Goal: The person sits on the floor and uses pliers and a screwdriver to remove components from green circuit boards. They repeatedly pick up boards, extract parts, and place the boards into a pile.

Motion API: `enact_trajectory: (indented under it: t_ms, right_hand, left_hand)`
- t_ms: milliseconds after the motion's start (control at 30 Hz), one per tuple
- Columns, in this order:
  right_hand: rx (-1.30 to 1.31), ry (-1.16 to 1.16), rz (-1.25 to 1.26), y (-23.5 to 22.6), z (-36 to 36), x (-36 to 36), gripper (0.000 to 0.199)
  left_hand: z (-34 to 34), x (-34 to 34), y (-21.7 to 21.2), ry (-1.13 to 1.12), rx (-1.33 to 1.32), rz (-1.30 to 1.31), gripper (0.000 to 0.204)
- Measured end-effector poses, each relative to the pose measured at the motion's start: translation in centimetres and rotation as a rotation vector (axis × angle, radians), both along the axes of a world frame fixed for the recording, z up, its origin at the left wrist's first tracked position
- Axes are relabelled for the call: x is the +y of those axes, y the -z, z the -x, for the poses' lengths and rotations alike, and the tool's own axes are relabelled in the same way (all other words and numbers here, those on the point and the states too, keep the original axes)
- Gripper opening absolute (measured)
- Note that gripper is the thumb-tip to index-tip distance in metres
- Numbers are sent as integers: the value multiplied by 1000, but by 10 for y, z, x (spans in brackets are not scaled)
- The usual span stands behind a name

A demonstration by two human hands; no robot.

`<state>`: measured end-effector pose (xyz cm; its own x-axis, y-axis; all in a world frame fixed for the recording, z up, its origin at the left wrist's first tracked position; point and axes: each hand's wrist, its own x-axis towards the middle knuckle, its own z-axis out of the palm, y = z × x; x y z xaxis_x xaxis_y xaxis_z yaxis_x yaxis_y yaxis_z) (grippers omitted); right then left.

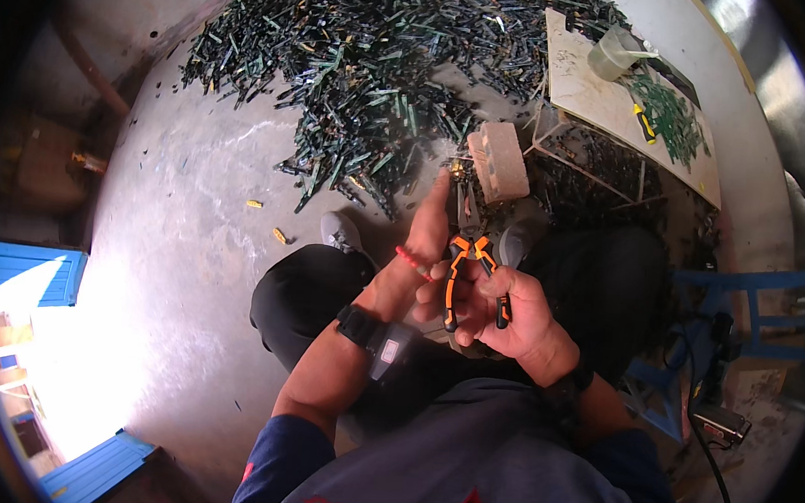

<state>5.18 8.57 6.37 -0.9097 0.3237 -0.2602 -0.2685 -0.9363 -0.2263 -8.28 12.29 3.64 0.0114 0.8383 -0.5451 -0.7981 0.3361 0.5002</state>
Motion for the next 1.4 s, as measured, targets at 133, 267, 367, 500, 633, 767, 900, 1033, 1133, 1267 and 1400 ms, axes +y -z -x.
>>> enact_trajectory:
  t_ms: [133, 267, 367, 500, 633, 767, 900, 1033, 1133, 1267, 1400]
  right_hand:
    - [3, 37, 37, 5, 0, 0, 51]
    - [-25, 64, 50, 5, 0, -1, 50]
    - [-21, 91, 65, 7, 5, -2, 48]
    - [-45, 102, 123, 4, 9, -3, 43]
    - [-133, 98, 112, 2, 8, -4, 36]
    - [-211, 81, 101, 2, 4, -5, 30]
    - [-234, 64, 84, 1, -1, -4, 29]
    - [-229, 70, 66, -1, -3, -5, 30]
    - [-202, 69, 55, -4, -1, -5, 33]
    - [-125, 67, 58, 3, 1, -1, 34]
    - [-191, 32, -16, 3, -2, -6, 33]
  left_hand:
    - [2, -3, 3, 68, 23, -49, 50]
    - [0, -1, 2, 49, 25, -27, 52]
    - [1, 2, 21, 62, 48, -63, 53]
    - [1, 5, 39, 52, 102, -98, 54]
    - [0, 5, 42, 39, 153, -101, 55]
    - [1, 4, 47, 47, 191, -135, 53]
    - [-5, 1, 26, 10, 195, -85, 53]
    - [-3, 0, 29, 33, 193, -128, 52]
    - [-2, 3, 41, 78, 242, -170, 53]
    - [-2, 6, 45, 54, 293, -139, 53]
    - [-1, 3, 40, 37, 296, -173, 52]
